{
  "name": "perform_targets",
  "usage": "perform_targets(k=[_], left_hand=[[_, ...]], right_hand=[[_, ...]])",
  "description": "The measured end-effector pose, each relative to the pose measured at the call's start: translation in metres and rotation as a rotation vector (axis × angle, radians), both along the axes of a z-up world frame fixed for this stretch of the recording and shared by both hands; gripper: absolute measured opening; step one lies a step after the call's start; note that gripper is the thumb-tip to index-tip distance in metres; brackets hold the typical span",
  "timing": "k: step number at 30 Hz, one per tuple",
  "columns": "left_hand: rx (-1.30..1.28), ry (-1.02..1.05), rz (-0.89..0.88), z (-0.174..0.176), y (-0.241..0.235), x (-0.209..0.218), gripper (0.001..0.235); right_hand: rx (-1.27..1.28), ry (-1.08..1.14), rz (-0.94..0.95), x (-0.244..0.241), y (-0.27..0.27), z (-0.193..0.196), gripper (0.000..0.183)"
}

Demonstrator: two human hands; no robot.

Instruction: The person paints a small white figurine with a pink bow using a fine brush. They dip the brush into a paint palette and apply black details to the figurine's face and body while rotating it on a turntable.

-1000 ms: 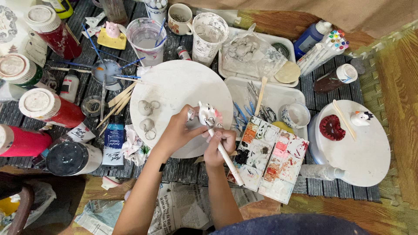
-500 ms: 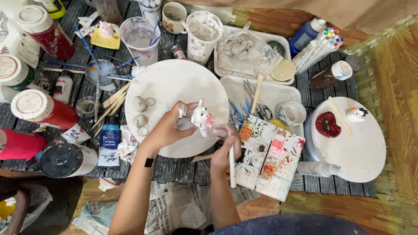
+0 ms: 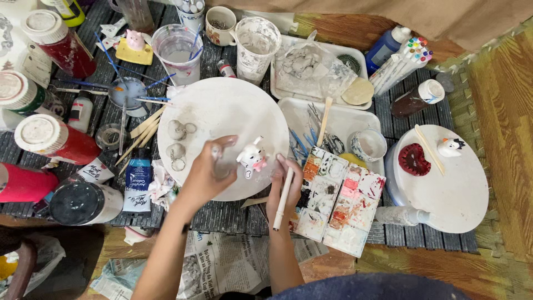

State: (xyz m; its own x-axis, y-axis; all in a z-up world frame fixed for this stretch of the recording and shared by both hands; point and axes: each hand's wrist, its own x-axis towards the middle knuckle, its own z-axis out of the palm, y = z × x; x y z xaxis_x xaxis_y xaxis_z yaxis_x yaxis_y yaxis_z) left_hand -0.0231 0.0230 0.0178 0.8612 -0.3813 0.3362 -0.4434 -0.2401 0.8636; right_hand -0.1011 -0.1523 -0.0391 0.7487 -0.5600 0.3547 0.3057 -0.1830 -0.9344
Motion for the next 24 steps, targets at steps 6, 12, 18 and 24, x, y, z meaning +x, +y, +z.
perform_targets(k=[6,12,18,24], left_hand=[[0.192,-0.191,0.368,-0.01,0.005,-0.066,0.054],[0.254,-0.393,0.626,-0.034,0.013,-0.086,0.039],[0.185,-0.301,0.6,-0.048,0.029,-0.093,0.029],[0.202,-0.183,0.587,-0.04,0.036,-0.098,0.045]], right_hand=[[-0.128,0.076,0.023,0.0,-0.001,0.008,0.025],[0.064,0.202,0.099,-0.011,0.016,0.013,0.026],[-0.053,0.088,0.144,-0.022,0.022,0.005,0.026],[0.103,0.117,0.125,-0.02,-0.001,0.002,0.023]])
